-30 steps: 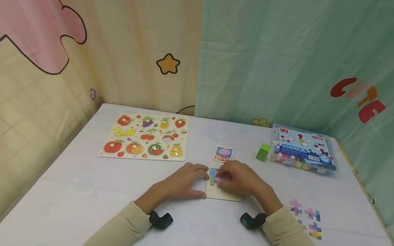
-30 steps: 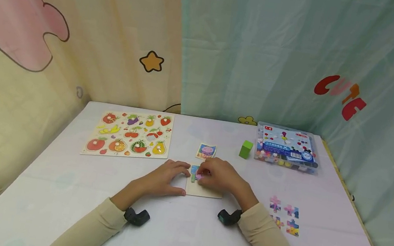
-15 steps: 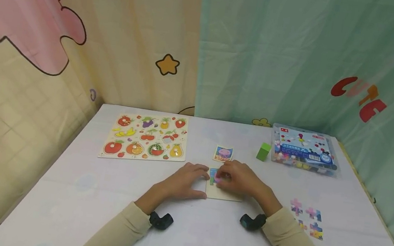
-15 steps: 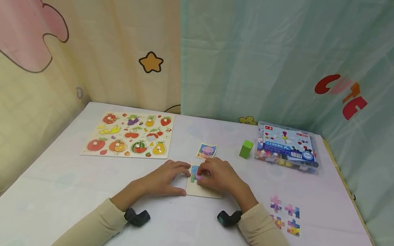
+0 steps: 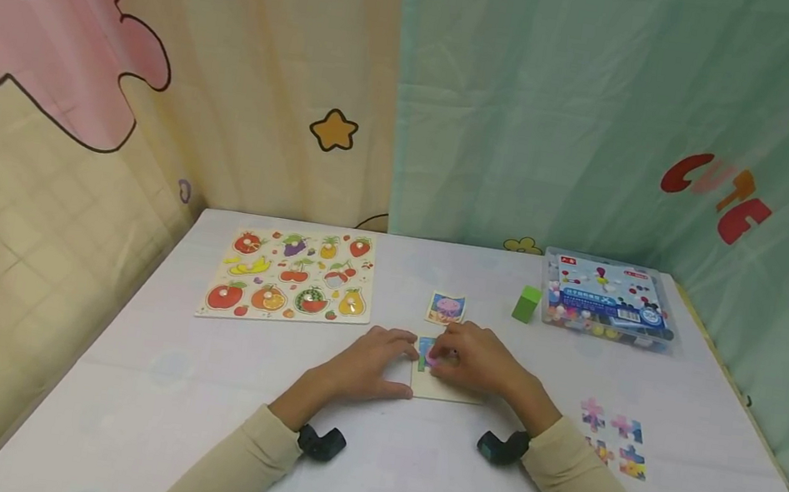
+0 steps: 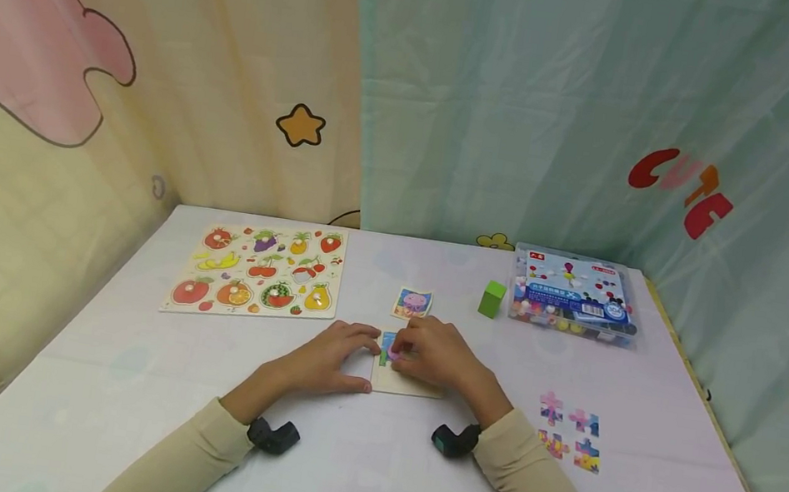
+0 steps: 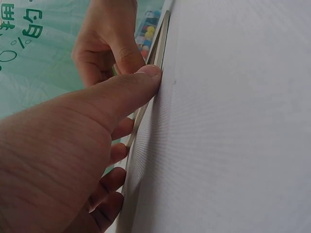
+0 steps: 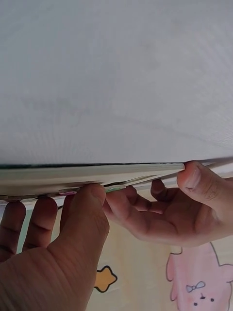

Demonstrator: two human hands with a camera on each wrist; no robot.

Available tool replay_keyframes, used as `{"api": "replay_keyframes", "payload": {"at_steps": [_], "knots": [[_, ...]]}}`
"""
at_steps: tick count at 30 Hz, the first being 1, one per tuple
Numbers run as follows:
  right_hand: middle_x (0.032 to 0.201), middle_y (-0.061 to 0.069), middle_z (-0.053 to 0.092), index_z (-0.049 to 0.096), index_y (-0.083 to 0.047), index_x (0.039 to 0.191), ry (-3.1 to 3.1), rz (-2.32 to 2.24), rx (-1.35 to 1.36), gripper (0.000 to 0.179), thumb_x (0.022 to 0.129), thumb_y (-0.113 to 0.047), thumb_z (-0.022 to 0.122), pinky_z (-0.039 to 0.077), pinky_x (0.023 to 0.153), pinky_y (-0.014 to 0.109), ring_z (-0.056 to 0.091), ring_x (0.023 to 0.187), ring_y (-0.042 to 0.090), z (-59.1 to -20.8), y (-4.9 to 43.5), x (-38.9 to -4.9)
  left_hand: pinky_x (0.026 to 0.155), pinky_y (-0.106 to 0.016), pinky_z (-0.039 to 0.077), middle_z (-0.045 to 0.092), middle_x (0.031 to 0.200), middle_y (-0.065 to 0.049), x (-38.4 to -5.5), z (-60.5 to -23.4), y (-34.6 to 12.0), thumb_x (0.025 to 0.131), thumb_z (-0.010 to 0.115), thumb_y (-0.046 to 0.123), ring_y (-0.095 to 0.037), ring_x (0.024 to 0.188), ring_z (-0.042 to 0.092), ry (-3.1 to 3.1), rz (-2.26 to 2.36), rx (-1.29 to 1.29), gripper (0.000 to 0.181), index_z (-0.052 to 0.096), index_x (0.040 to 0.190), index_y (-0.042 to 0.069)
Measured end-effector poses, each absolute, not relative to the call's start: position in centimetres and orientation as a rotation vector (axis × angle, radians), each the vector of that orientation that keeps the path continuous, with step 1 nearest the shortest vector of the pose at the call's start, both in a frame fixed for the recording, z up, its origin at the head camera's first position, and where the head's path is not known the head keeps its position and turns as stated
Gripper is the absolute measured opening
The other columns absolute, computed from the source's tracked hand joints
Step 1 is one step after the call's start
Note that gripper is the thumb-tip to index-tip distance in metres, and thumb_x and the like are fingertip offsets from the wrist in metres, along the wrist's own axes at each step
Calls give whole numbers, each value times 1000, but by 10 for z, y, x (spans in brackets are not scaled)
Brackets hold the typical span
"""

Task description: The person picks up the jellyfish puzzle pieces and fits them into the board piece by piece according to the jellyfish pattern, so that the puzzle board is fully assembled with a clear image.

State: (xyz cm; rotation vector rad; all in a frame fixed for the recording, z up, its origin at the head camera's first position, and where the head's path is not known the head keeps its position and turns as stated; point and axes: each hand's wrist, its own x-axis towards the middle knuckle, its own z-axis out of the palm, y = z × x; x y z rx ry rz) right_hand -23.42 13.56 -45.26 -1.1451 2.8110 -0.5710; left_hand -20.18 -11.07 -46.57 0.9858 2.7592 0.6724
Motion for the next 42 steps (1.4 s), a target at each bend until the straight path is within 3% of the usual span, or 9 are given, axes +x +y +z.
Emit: {"api": "replay_keyframes", "payload": {"at_steps": [10,20,31,42], "knots": [[92,-9,62,79,-19,97,2818,-512,-1193,14,88,-29,81,48,72,29,55,84,12,-453,134,-233,112,-38,34,46,152,-1,-200,-467,-111,88,77,48,-21,132,42,2761,690,993,52,63,130,18],[94,-11,62,76,-21,99,2834,-571,-1119,14,87,-27,80,49,79,34,56,90,13,-455,131,-230,112,-38,34,46,152,0,-199,-468,-112,89,76,47,-20,133,42,2759,690,984,51,63,129,19],[95,-8,57,72,-23,101,2857,-614,-1136,18,85,-28,80,43,76,34,49,90,15,-457,132,-232,111,-37,35,46,152,1,-201,-466,-111,89,76,48,-19,132,42,2768,683,982,52,63,130,19],[111,2,65,73,-12,114,2734,-786,-1099,23,94,-24,73,49,89,45,57,104,25,-431,164,-230,110,-37,36,47,151,0,-202,-467,-112,89,76,48,-20,130,43,2770,672,1004,53,63,131,19]]}}
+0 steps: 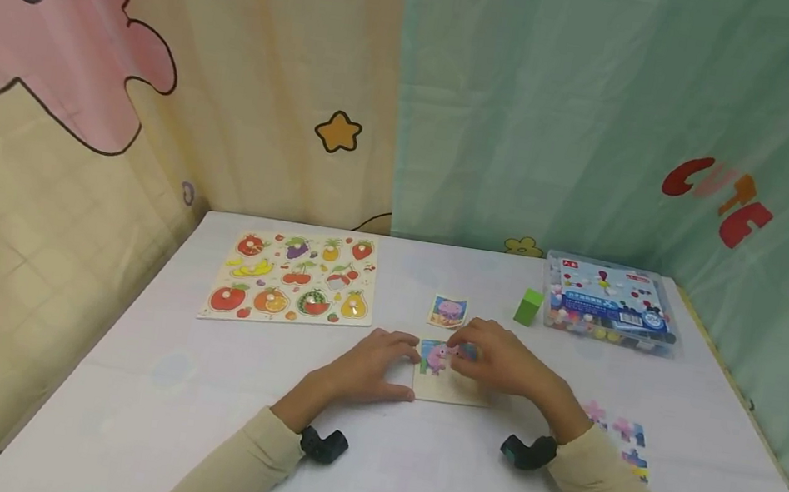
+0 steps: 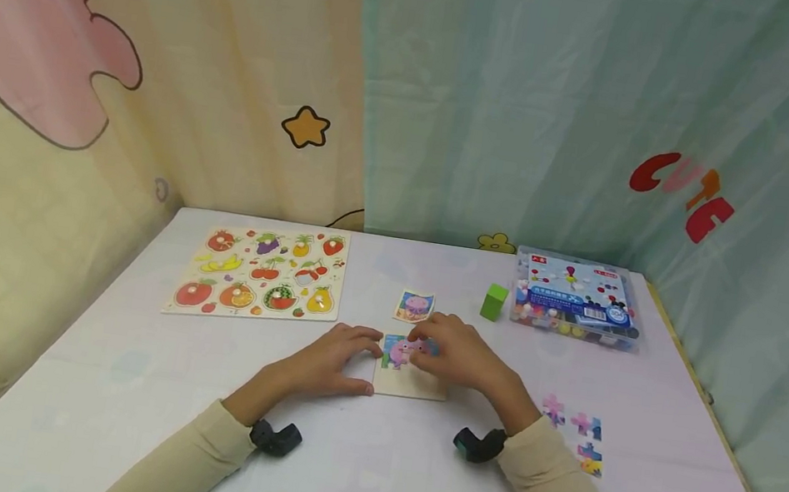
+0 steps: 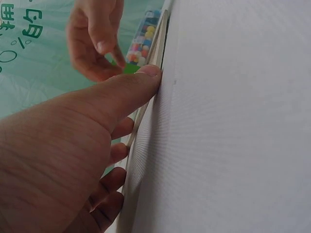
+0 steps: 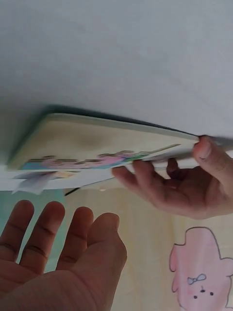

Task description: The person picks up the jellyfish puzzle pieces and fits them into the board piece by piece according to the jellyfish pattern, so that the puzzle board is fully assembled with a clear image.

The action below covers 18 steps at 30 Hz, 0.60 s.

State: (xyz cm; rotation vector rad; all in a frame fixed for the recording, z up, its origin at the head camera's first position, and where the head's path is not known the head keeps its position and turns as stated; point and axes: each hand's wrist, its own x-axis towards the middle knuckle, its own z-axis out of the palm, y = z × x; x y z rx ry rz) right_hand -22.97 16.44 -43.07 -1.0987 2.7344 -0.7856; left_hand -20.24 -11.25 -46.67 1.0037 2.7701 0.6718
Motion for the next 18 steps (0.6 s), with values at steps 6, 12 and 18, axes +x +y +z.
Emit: {"api": "replay_keyframes", "payload": {"at_steps": [6,12,18], "knots": [[120,5,64,69,-8,121,2775,-831,-884,29,95,-22,72,45,99,57,56,119,33,-420,242,-215,111,-37,35,45,153,0,-202,-467,-113,89,76,48,-20,132,42,2762,684,1016,53,62,132,19],[118,10,64,68,-5,121,2856,-783,-649,34,91,-18,77,48,94,58,58,113,36,-429,322,-186,111,-38,35,44,154,0,-203,-471,-113,89,74,50,-21,135,40,2749,689,1019,54,62,132,19],[112,7,64,72,-7,112,2964,-759,-687,36,82,-20,86,47,90,51,58,107,37,-450,355,-164,112,-37,35,43,154,3,-203,-471,-113,89,76,48,-19,136,38,2743,693,965,52,63,131,20]]}}
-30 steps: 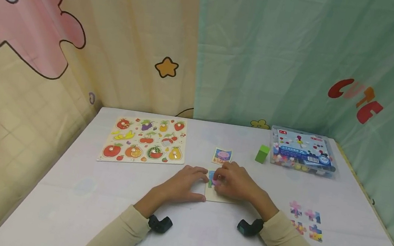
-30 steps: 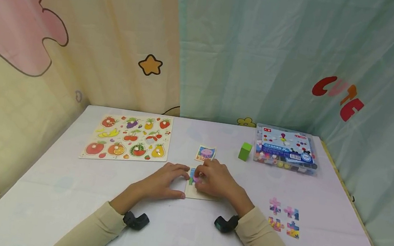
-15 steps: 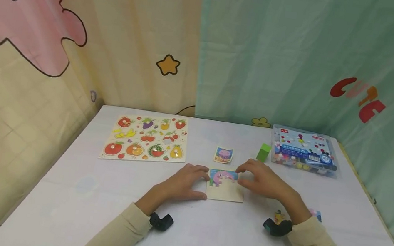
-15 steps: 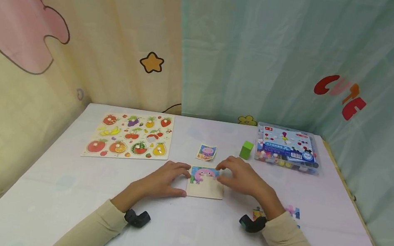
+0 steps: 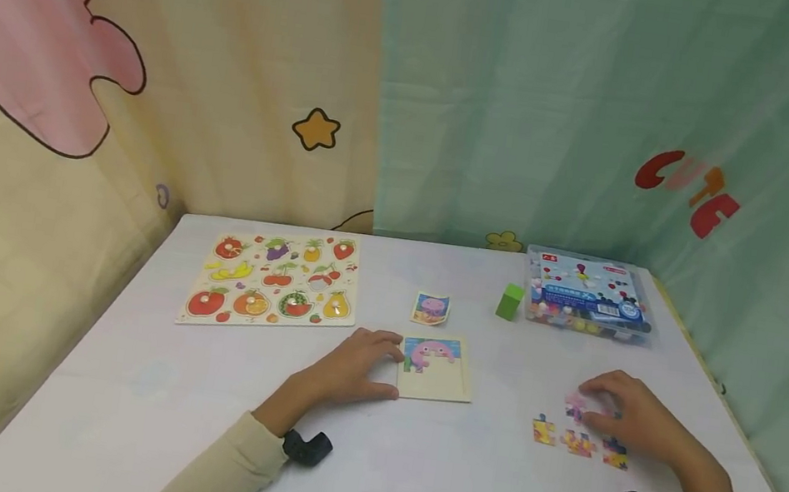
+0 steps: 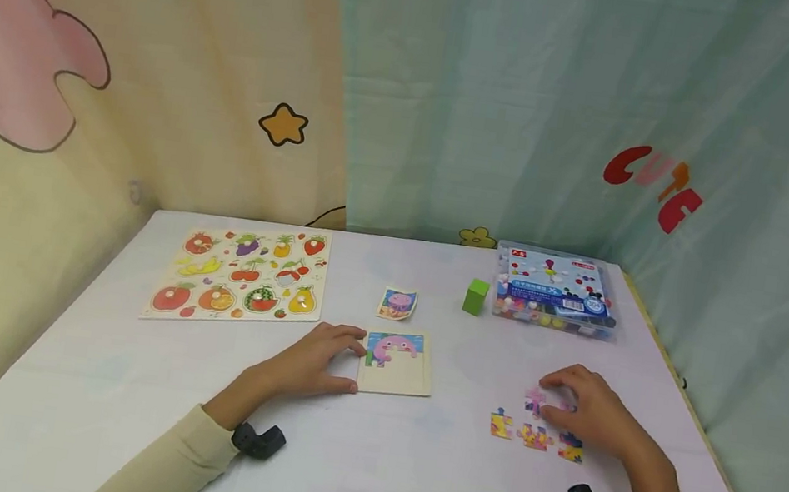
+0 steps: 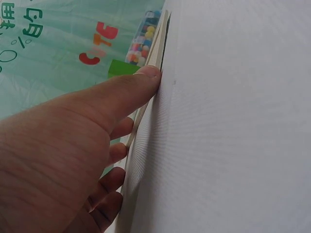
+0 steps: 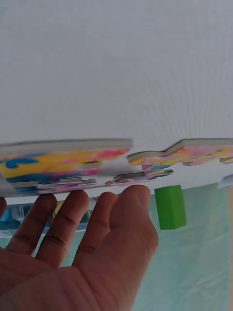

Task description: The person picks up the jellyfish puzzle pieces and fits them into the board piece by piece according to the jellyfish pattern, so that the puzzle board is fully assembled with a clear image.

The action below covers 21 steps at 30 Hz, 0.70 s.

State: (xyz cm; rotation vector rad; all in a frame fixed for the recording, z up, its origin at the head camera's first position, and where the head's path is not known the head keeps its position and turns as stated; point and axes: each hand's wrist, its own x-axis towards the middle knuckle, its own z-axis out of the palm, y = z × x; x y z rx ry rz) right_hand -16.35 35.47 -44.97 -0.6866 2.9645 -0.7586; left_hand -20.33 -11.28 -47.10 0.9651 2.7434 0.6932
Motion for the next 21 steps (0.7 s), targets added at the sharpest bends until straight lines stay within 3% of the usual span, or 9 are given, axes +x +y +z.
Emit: {"api": "replay_keyframes", "payload": {"at_steps": [8,12,21], "knots": [[111,8,61,72,-18,99,3023,-807,-637,26,78,-13,87,44,87,59,54,107,38,-463,352,-158,113,-38,34,43,155,2,-202,-469,-115,89,75,48,-20,138,38,2725,713,960,52,64,131,20],[109,4,60,73,-21,95,3065,-796,-657,25,77,-11,88,44,86,56,54,105,34,-466,352,-155,113,-38,33,43,155,2,-202,-469,-114,89,76,48,-20,139,37,2724,711,960,52,64,131,21],[108,2,61,76,-18,94,3126,-746,-767,26,73,-11,90,46,82,56,57,102,35,-464,353,-156,113,-40,33,45,153,-2,-201,-466,-115,89,76,46,-24,136,40,2735,720,998,50,65,129,17]]}}
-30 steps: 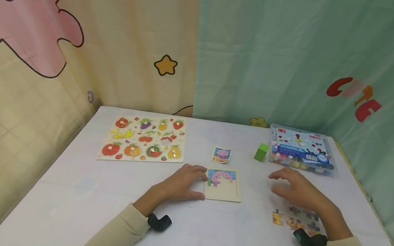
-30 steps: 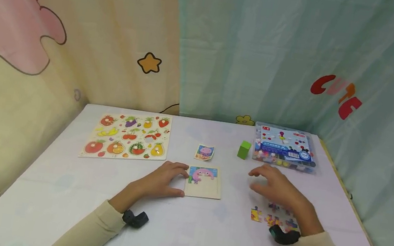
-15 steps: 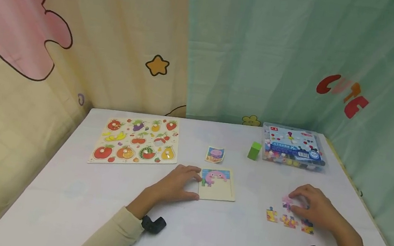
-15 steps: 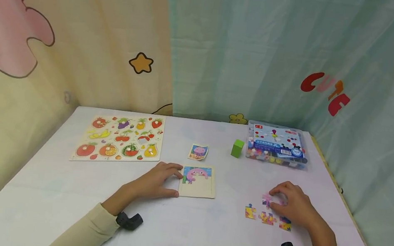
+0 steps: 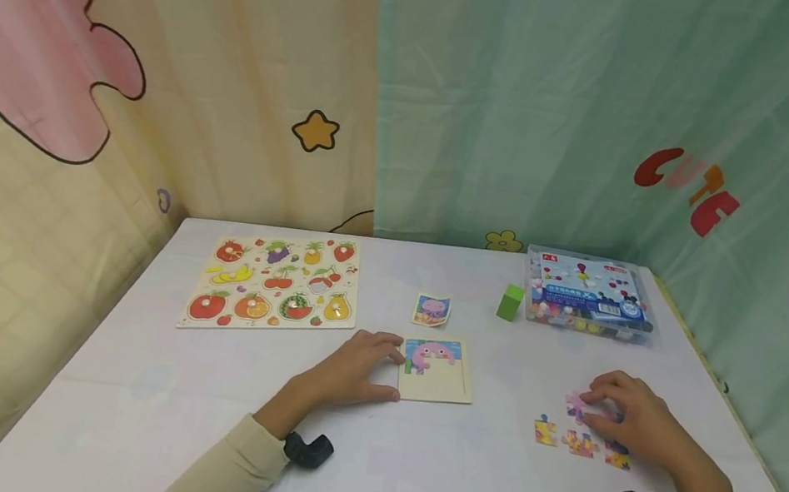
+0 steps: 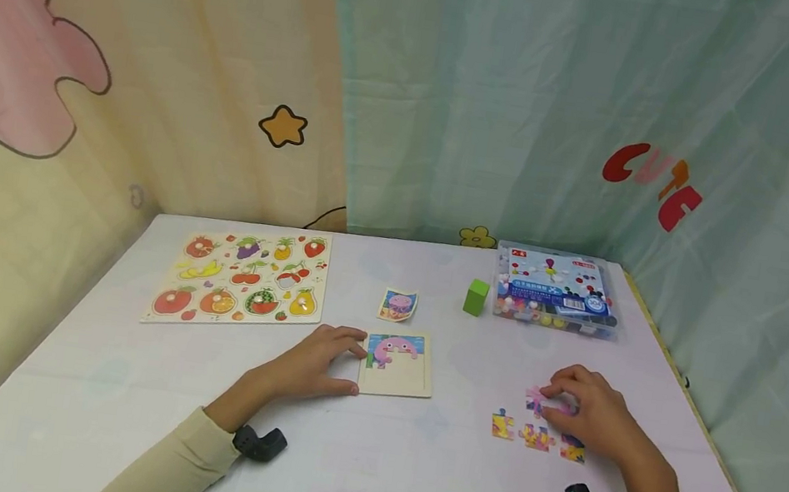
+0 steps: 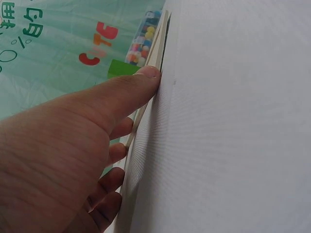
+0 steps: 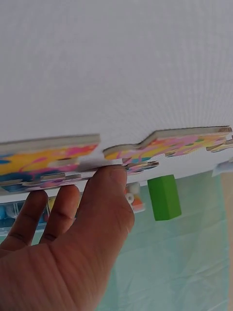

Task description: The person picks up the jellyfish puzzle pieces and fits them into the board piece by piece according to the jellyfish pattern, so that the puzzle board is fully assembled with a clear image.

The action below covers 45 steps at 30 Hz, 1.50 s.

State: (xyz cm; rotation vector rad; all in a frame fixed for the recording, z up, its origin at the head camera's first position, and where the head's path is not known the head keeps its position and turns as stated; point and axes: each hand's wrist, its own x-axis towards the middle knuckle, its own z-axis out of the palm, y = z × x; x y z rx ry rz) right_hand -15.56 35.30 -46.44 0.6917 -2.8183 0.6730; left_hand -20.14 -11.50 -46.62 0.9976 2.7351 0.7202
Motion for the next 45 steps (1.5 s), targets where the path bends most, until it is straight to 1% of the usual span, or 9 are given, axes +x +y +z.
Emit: {"api": "replay_keyframes", "payload": {"at_steps": [6,11,14,18,21,26,32,38,45], "knots": [[101,-6,65,76,-23,92,-2800,622,692,26,73,-13,90,48,79,51,61,98,29,-466,351,-157,113,-40,33,46,153,-3,-201,-466,-116,89,76,45,-24,136,40,2732,717,994,50,65,129,16],[99,-7,66,76,-23,93,-2827,636,653,25,74,-15,90,49,80,51,62,98,28,-468,351,-155,113,-40,33,46,153,-3,-200,-469,-116,90,76,45,-24,136,40,2721,719,999,50,65,129,16],[100,-10,66,76,-24,95,-2806,655,673,25,75,-14,89,50,82,43,62,98,23,-469,350,-156,113,-40,33,46,153,-3,-200,-470,-116,90,76,46,-23,136,40,2725,715,1005,50,65,129,16],[100,-14,65,76,-23,98,-2764,744,746,24,79,-13,87,48,83,23,62,96,13,-464,345,-162,113,-40,33,46,153,-3,-200,-467,-116,90,76,45,-23,136,40,2735,714,1000,50,65,129,16],[99,-13,65,76,-20,99,-2755,830,790,22,81,-10,85,47,84,17,62,95,11,-460,336,-169,113,-40,33,46,153,-3,-199,-466,-116,89,76,45,-24,136,40,2736,716,988,51,65,130,16],[99,-13,66,74,-17,101,-2747,885,870,22,83,-8,84,52,82,26,63,95,10,-460,312,-185,113,-40,33,46,153,-3,-198,-468,-115,89,76,45,-24,136,40,2733,717,983,51,65,130,16],[99,-11,67,72,-14,104,-2844,966,979,19,87,-14,80,55,83,37,63,94,13,-453,264,-209,113,-40,33,45,153,-2,-198,-470,-115,89,76,45,-23,136,40,2731,721,975,51,65,130,17],[100,-9,67,71,-13,106,-2913,974,1061,21,87,-19,80,55,86,39,63,96,14,-442,208,-226,113,-41,33,46,152,-2,-199,-469,-116,89,77,46,-24,136,40,2738,718,978,51,66,129,17],[91,-13,64,73,-17,100,-2983,844,1061,19,84,-20,81,52,81,35,58,86,11,-444,170,-235,113,-39,32,47,152,-2,-201,-467,-114,89,77,45,-23,135,41,2753,718,1001,49,66,127,17]]}}
